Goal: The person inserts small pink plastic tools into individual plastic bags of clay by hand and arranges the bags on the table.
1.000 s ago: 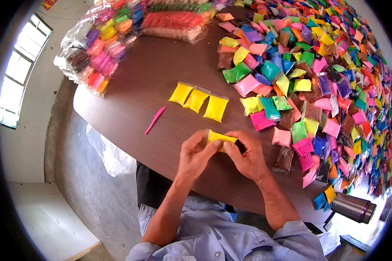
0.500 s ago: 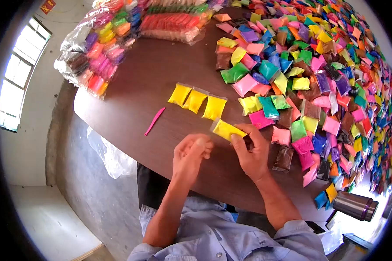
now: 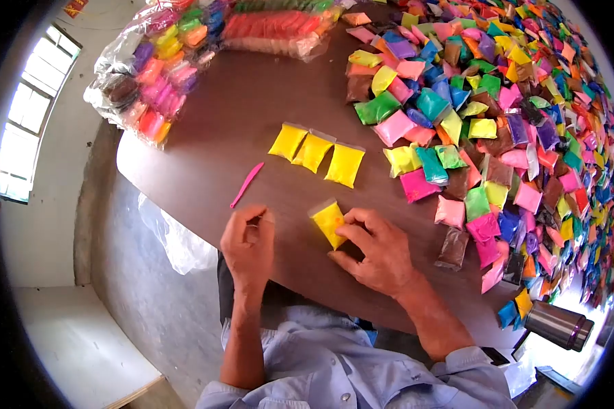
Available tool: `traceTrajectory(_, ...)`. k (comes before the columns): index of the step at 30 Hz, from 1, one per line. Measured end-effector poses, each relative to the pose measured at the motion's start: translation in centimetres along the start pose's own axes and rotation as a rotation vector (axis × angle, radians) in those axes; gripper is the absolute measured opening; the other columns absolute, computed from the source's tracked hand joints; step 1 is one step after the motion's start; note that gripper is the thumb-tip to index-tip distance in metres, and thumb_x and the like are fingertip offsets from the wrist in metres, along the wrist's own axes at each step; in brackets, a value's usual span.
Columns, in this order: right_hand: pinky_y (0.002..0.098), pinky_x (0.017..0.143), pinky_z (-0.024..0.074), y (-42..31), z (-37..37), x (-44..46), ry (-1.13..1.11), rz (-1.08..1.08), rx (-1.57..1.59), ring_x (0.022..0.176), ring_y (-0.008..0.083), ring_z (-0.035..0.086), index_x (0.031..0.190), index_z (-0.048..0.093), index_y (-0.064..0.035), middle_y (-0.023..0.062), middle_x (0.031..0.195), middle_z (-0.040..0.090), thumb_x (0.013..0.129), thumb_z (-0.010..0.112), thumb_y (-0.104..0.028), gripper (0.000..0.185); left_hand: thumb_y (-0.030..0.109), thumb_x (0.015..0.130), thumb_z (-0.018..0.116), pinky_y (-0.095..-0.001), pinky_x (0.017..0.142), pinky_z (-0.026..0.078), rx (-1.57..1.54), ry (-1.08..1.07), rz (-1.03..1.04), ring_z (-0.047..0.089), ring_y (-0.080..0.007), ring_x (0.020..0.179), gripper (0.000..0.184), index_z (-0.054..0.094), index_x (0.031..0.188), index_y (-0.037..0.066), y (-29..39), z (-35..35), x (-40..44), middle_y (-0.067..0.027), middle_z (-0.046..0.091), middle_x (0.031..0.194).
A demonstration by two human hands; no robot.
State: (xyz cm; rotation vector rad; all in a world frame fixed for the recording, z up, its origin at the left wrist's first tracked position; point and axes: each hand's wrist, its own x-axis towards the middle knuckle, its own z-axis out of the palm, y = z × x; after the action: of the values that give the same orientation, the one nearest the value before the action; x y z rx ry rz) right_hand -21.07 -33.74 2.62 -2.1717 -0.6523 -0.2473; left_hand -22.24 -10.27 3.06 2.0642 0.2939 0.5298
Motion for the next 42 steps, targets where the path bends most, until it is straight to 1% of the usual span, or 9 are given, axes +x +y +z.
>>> traceTrajectory(5,0.0399,0.081,0.0574,0.2,0.2,0.0,0.061,0.023,0.054,0.097,0.0295,0.067,0.106,0.067,-0.0109,0.0076,0.113,0.062,0.071,0.091,-0.026,0.045,0.004,0.088,0.075,-0.0295,0.067,0.054,0.248,0.073,0.081,0.067,-0.0203,0.078,0.016,0.071,0.103,0.003,-0.7,-1.4,3.2,-0.0104,0.069,0.093)
traceTrajectory(11,0.0397,0.083,0.0574,0.1,0.2,0.1,0.066,0.074,-0.023,0.099,0.0298,0.067,0.104,0.067,-0.0093,0.0081,0.110,0.063,0.070,0.092,-0.026,0.045,0.016,0.088,0.080,-0.0363,0.072,0.056,0.541,0.106,0.240,0.069,-0.0256,0.085,0.021,0.072,0.103,0.003,-3.7,-1.5,6.1,-0.0121,0.069,0.101)
traceTrajectory(18,0.0406,0.082,0.0574,0.2,0.3,0.2,0.066,0.055,-0.045,0.098,0.0294,0.066,0.105,0.068,-0.0096,0.0073,0.109,0.064,0.073,0.089,-0.021,0.040,0.013,0.092,0.075,-0.0383,0.079,0.054,0.409,0.007,0.150,0.068,-0.0293,0.092,0.012,0.073,0.100,0.005,-4.1,-1.1,6.4,-0.0116,0.069,0.097)
traceTrajectory(22,0.0401,0.082,0.0574,0.2,0.2,0.2,0.077,0.033,-0.047,0.097,0.0291,0.066,0.113,0.068,-0.0101,0.0064,0.107,0.065,0.074,0.087,-0.019,0.045,0.009,0.094,0.068,-0.0430,0.079,0.052,0.560,0.016,0.393,0.066,-0.0346,0.088,0.005,0.070,0.096,0.004,-4.1,-1.4,6.4,-0.0136,0.068,0.095)
traceTrajectory(28,0.0403,0.083,0.0563,0.1,-0.1,0.1,0.074,0.031,-0.053,0.097,0.0286,0.065,0.119,0.067,-0.0111,0.0064,0.110,0.064,0.076,0.085,-0.022,0.048,0.010,0.097,0.064,-0.0440,0.078,0.052,0.477,-0.176,0.251,0.065,-0.0382,0.088,0.009,0.066,0.096,0.001,-3.0,-2.4,3.8,-0.0177,0.068,0.096)
traceTrajectory(30,0.0401,0.083,0.0559,0.2,0.0,0.0,0.063,0.020,-0.066,0.096,0.0285,0.064,0.118,0.068,-0.0109,0.0064,0.109,0.063,0.076,0.085,-0.022,0.047,0.008,0.098,0.062,-0.0411,0.073,0.052,0.463,-0.176,0.298,0.066,-0.0333,0.080,0.008,0.064,0.097,0.000,-2.7,-2.1,2.2,-0.0164,0.067,0.088)
traceTrajectory(33,0.0397,0.083,0.0554,0.5,0.0,0.1,0.058,-0.007,-0.063,0.094,0.0285,0.063,0.115,0.068,-0.0105,0.0061,0.107,0.062,0.076,0.084,-0.023,0.044,0.010,0.104,0.059,-0.0293,0.066,0.053,0.150,-0.251,0.060,0.064,-0.0138,0.069,0.010,0.063,0.103,0.001,-1.5,-1.5,0.4,-0.0081,0.068,0.083)
traceTrajectory(38,0.0388,0.080,0.0570,0.6,-0.2,-0.1,0.023,-0.001,-0.032,0.096,0.0274,0.065,0.112,0.072,-0.0099,0.0045,0.109,0.065,0.073,0.088,-0.022,0.044,0.010,0.103,0.062,-0.0273,0.066,0.053,0.076,-0.352,-0.076,0.062,-0.0114,0.070,0.010,0.065,0.104,0.000,0.6,-0.4,-1.3,-0.0059,0.068,0.084)
traceTrajectory(42,0.0393,0.086,0.0566,0.3,-0.4,0.2,0.030,-0.012,-0.032,0.102,0.0292,0.065,0.112,0.071,-0.0104,0.0058,0.116,0.064,0.074,0.086,-0.022,0.043,0.006,0.096,0.069,-0.0312,0.065,0.053,0.120,-0.376,0.003,0.067,-0.0212,0.069,0.008,0.068,0.103,0.002,0.6,0.1,-1.6,-0.0125,0.069,0.080)
